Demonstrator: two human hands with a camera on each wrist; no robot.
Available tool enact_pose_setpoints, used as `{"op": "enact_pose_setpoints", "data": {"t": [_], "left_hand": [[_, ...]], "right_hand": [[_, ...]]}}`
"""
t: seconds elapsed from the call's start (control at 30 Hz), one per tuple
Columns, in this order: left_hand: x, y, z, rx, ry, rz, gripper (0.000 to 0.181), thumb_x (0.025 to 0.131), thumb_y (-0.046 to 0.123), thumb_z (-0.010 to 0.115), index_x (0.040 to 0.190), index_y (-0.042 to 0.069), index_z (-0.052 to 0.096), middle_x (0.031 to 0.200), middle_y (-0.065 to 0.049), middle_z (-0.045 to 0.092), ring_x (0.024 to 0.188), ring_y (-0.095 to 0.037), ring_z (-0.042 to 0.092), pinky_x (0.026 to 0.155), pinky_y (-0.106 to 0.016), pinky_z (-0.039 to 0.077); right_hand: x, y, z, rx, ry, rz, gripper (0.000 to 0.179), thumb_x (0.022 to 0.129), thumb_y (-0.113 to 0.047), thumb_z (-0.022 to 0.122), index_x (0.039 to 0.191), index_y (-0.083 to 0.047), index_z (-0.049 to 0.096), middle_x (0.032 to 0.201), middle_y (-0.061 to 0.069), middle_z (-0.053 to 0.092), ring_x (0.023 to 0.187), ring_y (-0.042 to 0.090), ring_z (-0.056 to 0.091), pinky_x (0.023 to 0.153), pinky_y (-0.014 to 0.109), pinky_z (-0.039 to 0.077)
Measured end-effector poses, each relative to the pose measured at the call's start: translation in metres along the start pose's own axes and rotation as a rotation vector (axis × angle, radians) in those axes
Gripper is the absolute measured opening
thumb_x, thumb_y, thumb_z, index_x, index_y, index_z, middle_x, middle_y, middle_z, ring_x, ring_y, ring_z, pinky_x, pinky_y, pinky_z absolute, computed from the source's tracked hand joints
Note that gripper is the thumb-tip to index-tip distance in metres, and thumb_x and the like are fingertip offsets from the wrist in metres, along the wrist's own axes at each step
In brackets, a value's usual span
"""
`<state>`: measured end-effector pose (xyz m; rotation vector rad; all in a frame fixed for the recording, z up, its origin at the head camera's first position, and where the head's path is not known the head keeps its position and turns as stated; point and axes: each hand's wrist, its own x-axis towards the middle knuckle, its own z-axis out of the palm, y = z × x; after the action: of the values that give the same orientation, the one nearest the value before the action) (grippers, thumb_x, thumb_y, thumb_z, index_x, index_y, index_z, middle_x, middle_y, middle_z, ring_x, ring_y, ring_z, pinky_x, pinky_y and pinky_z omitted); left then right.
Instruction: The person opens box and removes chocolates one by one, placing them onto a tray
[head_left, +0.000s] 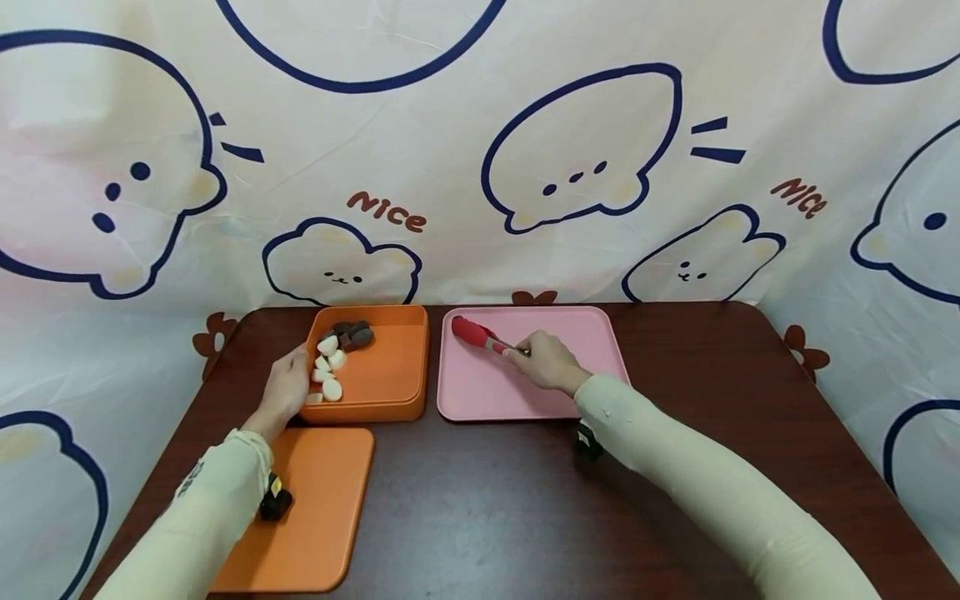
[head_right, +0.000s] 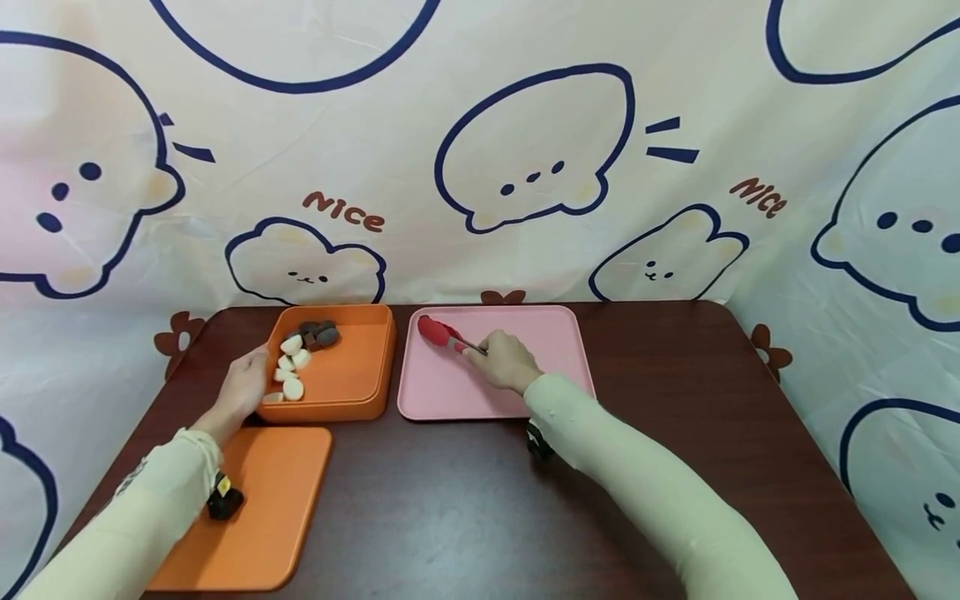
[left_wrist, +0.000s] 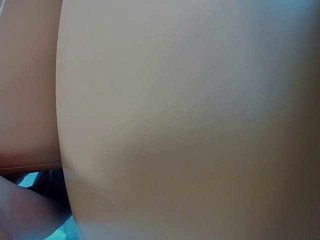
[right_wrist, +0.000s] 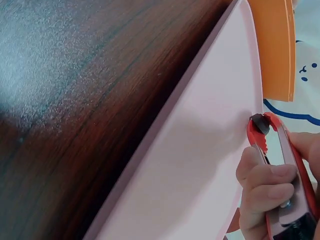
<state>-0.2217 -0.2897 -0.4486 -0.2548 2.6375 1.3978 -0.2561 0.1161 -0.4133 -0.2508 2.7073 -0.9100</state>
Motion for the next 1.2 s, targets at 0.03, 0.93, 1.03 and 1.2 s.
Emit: {"op": "enact_pose_setpoints", "data": {"t": [0.03, 0.93, 1.03, 1.2], "left_hand": [[0.000, 0.000, 0.000, -0.001, -0.001, -0.001, 0.064, 0.110, 0.041, 0.005, 0.161, 0.003, 0.006, 0.169, -0.020, 0.006, 0.156, -0.043, 0.006, 0.125, -0.060, 0.013], [-0.001, 0.002, 0.001, -0.001, 0.027, -0.038, 0.064, 0.109, 0.042, 0.005, 0.161, 0.005, 0.007, 0.169, -0.020, 0.007, 0.156, -0.043, 0.009, 0.124, -0.060, 0.015], [-0.002, 0.003, 0.003, 0.001, 0.030, -0.038, 0.064, 0.109, 0.043, 0.005, 0.161, 0.005, 0.008, 0.169, -0.020, 0.008, 0.156, -0.043, 0.010, 0.124, -0.060, 0.016], [-0.001, 0.005, 0.004, -0.007, 0.033, -0.047, 0.065, 0.109, 0.044, 0.004, 0.162, 0.006, 0.009, 0.169, -0.019, 0.009, 0.156, -0.042, 0.011, 0.124, -0.060, 0.016]], "right_hand": [[0.000, 0.000, 0.000, -0.005, -0.001, 0.006, 0.037, 0.102, -0.036, 0.060, 0.097, -0.004, 0.078, 0.062, -0.002, 0.054, 0.053, 0.010, 0.038, 0.047, 0.022, 0.029], [-0.006, 0.001, -0.017, -0.094, 0.098, 0.037, 0.038, 0.094, -0.044, 0.070, 0.104, -0.008, 0.071, 0.078, 0.005, 0.062, 0.066, 0.019, 0.054, 0.054, 0.027, 0.039], [-0.007, 0.001, -0.017, -0.058, 0.106, 0.023, 0.038, 0.094, -0.045, 0.071, 0.099, -0.007, 0.070, 0.074, 0.005, 0.061, 0.061, 0.017, 0.052, 0.050, 0.025, 0.039], [-0.009, -0.001, -0.019, -0.040, 0.132, -0.032, 0.036, 0.094, -0.045, 0.070, 0.091, -0.010, 0.068, 0.065, 0.003, 0.054, 0.054, 0.015, 0.049, 0.047, 0.024, 0.037]]}}
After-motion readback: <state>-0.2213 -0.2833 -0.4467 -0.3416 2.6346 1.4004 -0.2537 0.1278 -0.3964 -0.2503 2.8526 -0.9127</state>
